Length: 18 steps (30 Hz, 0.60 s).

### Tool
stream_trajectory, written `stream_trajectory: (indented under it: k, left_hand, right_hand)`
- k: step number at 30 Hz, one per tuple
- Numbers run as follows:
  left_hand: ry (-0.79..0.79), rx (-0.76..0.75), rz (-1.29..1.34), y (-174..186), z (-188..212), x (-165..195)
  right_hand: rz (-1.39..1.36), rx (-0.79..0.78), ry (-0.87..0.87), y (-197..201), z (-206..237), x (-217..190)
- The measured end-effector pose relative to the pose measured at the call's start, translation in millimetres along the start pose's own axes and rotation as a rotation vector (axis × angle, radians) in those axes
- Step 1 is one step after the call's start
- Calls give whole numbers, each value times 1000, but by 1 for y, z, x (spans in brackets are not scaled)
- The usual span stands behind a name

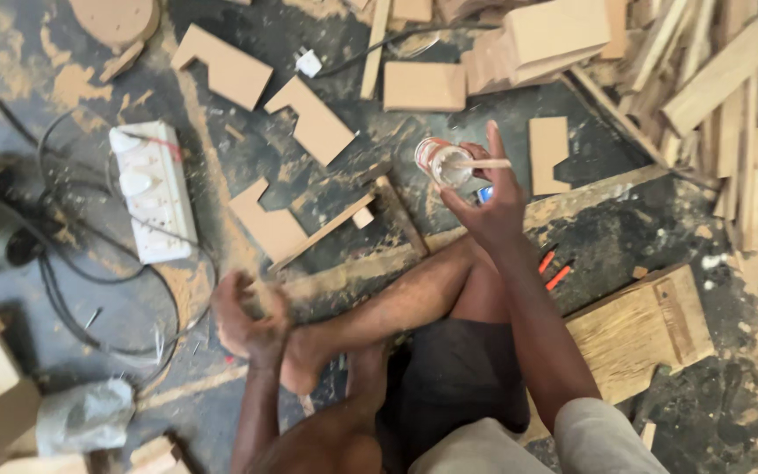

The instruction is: The person sits on the floor and assembles small wooden pieces by applying glue and hammering nails. They handle multiple cut wooden parts, a hammer, nails, and a glue container, joining components together one at a time.

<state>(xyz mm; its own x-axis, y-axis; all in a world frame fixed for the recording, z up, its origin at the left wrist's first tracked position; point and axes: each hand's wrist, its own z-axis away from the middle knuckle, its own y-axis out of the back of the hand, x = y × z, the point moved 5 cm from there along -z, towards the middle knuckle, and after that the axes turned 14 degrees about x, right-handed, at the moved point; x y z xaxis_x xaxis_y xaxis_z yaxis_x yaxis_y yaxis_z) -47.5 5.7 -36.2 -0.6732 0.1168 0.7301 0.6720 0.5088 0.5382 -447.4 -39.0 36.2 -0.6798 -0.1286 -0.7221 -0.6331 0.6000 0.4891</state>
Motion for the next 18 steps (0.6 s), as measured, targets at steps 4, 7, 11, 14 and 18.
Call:
stream_trajectory:
  k: [4,7,11,14,18]
  left_hand:
    - [-234,-125,262,-12,-15,91]
    - [-402,-228,359,-25,-31,136]
    - [-334,-336,397,-26,-49,143]
    - [-263,-307,486,-16,-49,133]
    - [-284,-268,492,-13,-43,122]
  right_hand:
    - [-209,-106,26,2,23,-77]
    - [-368,-264,-90,-7,38,-120]
    - [-297,-368,224,-3,40,-162]
    - [-306,-384,306,4,40,-172]
    - [-369,-339,347,7,43,-177]
